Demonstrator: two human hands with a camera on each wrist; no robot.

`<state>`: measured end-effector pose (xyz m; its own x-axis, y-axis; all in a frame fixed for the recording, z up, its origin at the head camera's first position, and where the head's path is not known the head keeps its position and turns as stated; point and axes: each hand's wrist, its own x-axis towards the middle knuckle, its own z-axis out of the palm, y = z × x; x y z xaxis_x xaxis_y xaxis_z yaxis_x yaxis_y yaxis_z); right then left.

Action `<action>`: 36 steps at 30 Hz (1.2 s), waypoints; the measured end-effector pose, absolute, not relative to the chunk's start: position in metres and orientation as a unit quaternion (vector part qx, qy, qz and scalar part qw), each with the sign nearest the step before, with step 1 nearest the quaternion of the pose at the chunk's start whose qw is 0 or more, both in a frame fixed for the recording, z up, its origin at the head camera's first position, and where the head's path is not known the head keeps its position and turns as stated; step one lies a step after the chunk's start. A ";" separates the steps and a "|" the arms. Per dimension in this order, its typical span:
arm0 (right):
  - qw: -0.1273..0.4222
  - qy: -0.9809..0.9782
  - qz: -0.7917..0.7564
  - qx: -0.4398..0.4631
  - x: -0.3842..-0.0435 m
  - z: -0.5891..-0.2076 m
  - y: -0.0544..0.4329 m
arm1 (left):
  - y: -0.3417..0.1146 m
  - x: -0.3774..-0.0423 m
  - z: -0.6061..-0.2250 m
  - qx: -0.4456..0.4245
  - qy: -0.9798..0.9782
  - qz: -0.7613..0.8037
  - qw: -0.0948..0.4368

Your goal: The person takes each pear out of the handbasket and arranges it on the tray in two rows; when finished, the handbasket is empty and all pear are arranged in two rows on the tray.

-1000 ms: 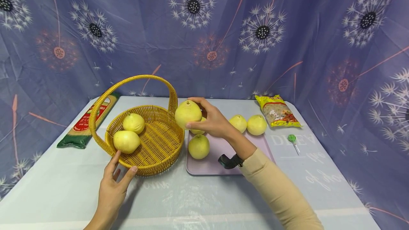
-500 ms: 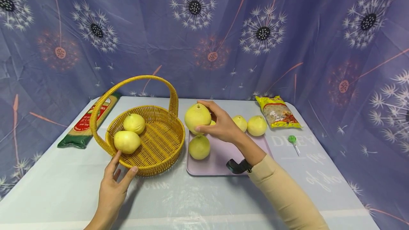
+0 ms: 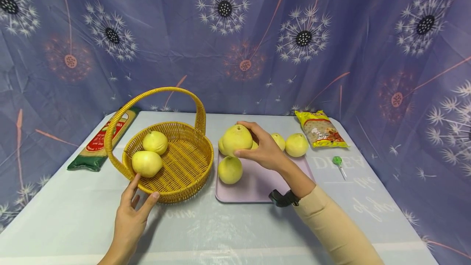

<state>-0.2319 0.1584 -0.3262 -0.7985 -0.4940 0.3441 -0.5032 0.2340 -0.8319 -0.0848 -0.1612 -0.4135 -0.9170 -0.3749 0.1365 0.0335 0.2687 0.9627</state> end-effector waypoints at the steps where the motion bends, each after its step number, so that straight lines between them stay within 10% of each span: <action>1: 0.003 -0.786 0.532 0.316 -0.232 -0.327 0.160 | -0.161 -0.085 -0.414 0.110 -0.777 -0.595 0.172; 36: -0.015 -0.817 0.517 0.256 -0.220 -0.357 0.197 | -0.161 -0.085 -0.413 0.105 -0.776 -0.599 0.167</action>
